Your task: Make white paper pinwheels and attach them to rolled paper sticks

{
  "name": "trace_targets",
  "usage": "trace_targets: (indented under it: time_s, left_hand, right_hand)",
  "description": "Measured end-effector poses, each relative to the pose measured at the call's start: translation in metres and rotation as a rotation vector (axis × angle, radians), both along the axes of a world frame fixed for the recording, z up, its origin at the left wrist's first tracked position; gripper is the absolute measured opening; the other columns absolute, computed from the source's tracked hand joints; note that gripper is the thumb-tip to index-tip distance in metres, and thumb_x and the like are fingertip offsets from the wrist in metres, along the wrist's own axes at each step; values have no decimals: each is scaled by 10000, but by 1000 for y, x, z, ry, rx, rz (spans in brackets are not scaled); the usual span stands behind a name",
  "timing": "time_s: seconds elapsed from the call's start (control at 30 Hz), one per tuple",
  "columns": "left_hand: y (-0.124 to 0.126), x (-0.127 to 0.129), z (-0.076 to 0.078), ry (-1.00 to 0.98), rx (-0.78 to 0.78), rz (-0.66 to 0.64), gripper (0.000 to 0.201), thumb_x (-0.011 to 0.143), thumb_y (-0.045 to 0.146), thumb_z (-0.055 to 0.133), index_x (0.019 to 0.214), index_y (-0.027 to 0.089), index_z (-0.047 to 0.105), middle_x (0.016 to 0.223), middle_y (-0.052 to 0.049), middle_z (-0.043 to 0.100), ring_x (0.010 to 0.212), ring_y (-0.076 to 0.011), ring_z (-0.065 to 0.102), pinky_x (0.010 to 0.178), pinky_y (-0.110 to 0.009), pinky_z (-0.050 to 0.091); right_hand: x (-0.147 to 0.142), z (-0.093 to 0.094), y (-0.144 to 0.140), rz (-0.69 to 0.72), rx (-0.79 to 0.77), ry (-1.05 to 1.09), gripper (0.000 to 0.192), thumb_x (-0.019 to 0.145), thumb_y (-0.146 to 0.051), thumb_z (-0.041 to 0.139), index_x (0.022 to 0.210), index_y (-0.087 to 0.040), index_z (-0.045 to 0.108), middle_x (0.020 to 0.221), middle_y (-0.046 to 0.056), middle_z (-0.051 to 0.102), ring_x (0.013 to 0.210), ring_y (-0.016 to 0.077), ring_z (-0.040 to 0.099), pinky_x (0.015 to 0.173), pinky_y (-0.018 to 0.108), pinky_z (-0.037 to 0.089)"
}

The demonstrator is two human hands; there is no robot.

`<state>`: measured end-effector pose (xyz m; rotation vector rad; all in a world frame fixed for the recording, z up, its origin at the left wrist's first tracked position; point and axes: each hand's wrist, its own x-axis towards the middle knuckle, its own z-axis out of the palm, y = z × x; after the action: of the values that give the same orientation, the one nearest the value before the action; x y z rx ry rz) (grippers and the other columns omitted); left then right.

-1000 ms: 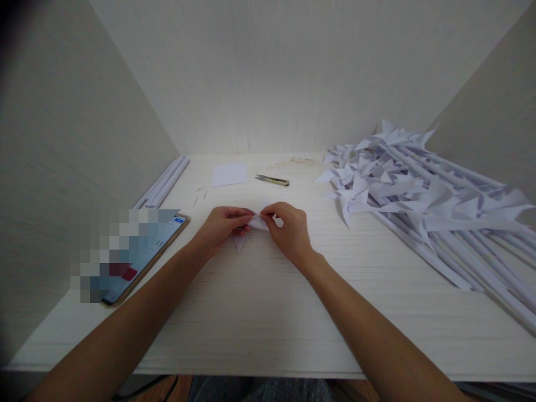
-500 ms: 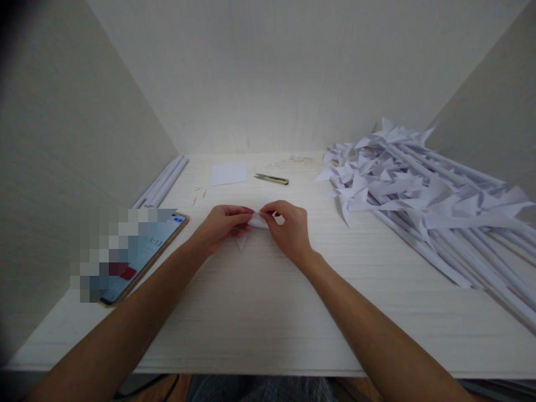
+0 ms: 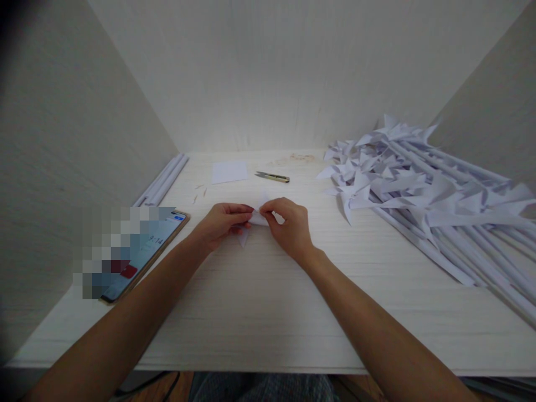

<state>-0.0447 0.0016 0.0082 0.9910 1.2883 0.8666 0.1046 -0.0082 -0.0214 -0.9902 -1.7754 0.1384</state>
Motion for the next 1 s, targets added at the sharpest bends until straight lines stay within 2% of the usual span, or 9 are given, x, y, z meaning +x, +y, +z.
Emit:
trace_targets:
  time_s: [0.23, 0.47, 0.7, 1.0]
  left_hand:
    - [1, -1, -2, 5, -5, -29, 114, 660, 27, 589, 710, 103, 658, 564, 9, 603, 446, -44, 520, 438, -162, 372]
    - [1, 1, -1, 27, -4, -45, 74, 627, 43, 604, 608, 107, 636, 542, 8, 586, 449, -46, 507, 450, -166, 376]
    - [-1, 2, 2, 51, -8, -36, 68, 645, 57, 597, 664, 108, 638, 544, 15, 587, 441, -41, 511, 418, -149, 351]
    - [-5, 9, -5, 157, 124, -28, 67, 671, 91, 573, 693, 121, 629, 531, 13, 592, 430, -75, 522, 381, -172, 353]
  right_hand:
    - [-2, 2, 1, -48, -25, 2, 88, 700, -111, 598, 645, -176, 625, 629, 15, 673, 570, 125, 599, 558, 245, 482]
    - [-2, 0, 0, 35, -39, -23, 139, 715, -84, 561, 669, -192, 636, 667, 8, 684, 620, 129, 617, 602, 253, 496]
    - [-2, 1, 1, 11, -52, 11, 122, 712, -99, 573, 657, -186, 640, 650, 11, 678, 602, 129, 605, 581, 253, 485]
    - [-3, 2, 0, -12, -90, 32, 115, 725, -130, 562, 666, -199, 631, 670, 12, 681, 601, 134, 599, 584, 269, 482]
